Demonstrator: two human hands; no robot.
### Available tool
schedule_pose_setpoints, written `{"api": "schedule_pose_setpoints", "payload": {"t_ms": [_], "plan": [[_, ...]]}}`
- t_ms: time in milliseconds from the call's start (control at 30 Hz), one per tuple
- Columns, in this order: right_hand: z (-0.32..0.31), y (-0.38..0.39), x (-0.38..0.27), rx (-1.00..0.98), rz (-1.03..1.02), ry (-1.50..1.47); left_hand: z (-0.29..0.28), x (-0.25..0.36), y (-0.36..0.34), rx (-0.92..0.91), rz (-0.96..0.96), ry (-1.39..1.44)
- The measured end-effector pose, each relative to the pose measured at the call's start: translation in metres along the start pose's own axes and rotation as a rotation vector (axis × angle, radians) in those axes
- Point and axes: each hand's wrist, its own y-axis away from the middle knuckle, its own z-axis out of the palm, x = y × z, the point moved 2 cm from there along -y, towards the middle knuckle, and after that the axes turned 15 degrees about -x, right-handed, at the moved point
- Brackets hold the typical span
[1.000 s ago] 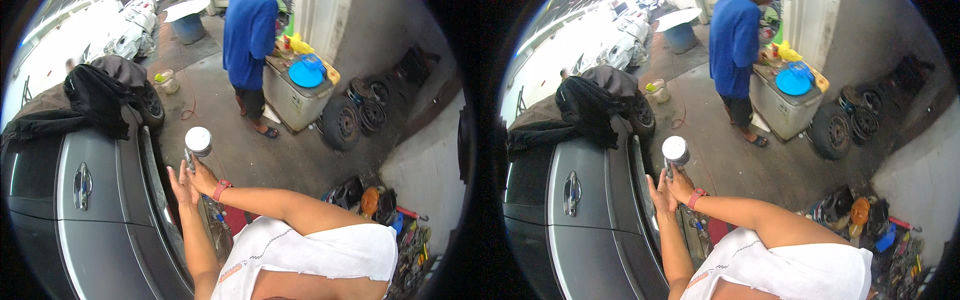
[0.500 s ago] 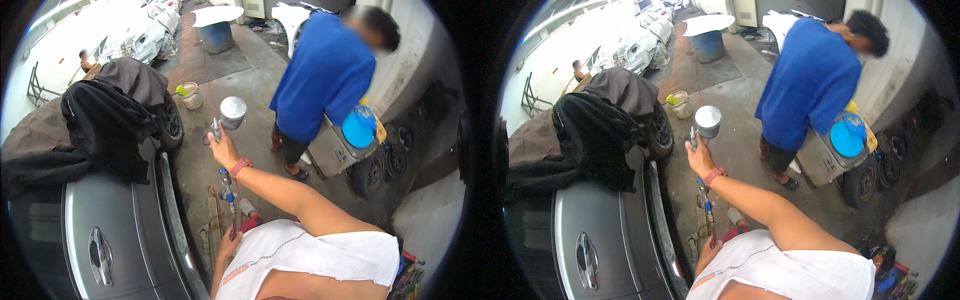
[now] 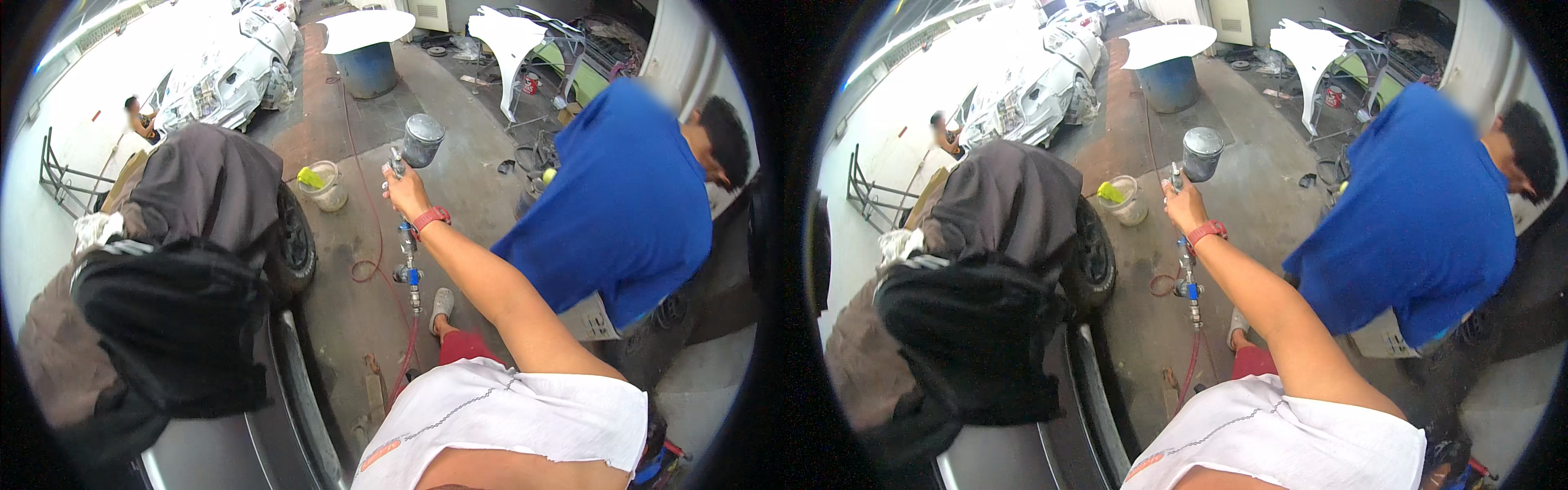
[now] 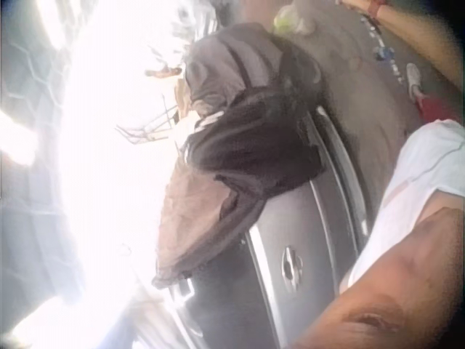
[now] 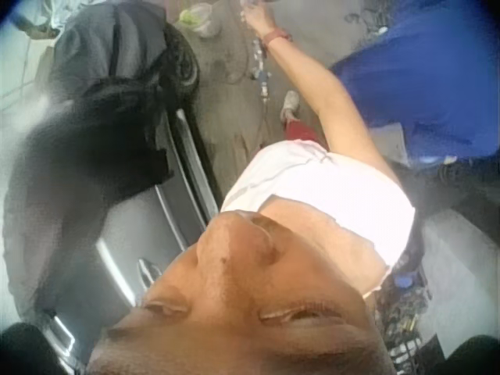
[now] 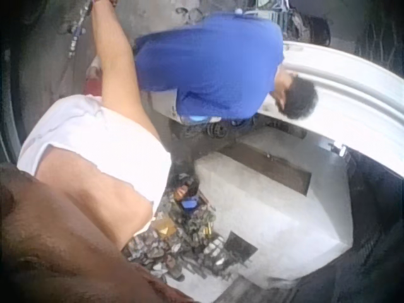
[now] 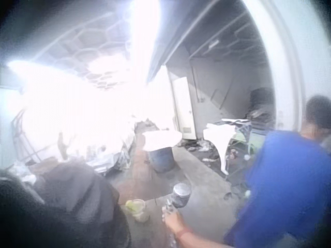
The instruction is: The person prepares white paint by pouring it into a spray gun cup, then walks to a white car hood and applies multiple coats of paint using the spray gun. The person moves around the hood to cover different areas evenly.
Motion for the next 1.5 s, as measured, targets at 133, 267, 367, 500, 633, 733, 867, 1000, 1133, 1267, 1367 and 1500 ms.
{"api": "schedule_pose_setpoints", "payload": {"t_ms": [133,267,367,500,633,733,867,1000,1133,1267,1367,1500], "plan": [[-0.040,-0.114,0.038,0.052,-0.022,0.144,-0.016,0.098,-0.065,0.023,-0.061,-0.055],[-0.085,-0.220,0.033,0.086,-0.086,0.279,-0.036,0.201,-0.116,0.036,-0.096,-0.083],[-0.117,-0.265,0.020,0.046,0.002,0.207,-0.049,0.255,-0.147,0.030,-0.113,-0.101],[-0.158,-0.333,-0.002,0.030,0.071,0.181,-0.066,0.328,-0.189,0.018,-0.129,-0.136],[-0.199,-0.402,0.004,0.039,0.050,0.203,-0.096,0.400,-0.243,-0.010,-0.128,-0.207],[-0.227,-0.451,0.014,0.059,0.074,0.203,-0.118,0.460,-0.294,-0.035,-0.129,-0.265],[-0.256,-0.533,0.018,0.100,0.064,0.212,-0.159,0.557,-0.384,-0.075,-0.117,-0.406],[-0.281,-0.619,0.018,0.126,0.110,0.261,-0.199,0.663,-0.465,-0.173,-0.082,-0.481],[-0.297,-0.691,0.017,0.159,0.131,0.278,-0.227,0.755,-0.527,-0.217,-0.031,-0.576],[-0.315,-0.750,0.016,0.175,0.098,0.295,-0.246,0.826,-0.570,-0.223,-0.147,-0.557],[-0.329,-0.799,0.024,0.151,0.133,0.329,-0.251,0.869,-0.597,-0.197,-0.161,-0.446],[-0.340,-0.879,0.045,0.108,0.079,0.292,-0.237,0.923,-0.606,-0.124,-0.111,-0.514]]}}
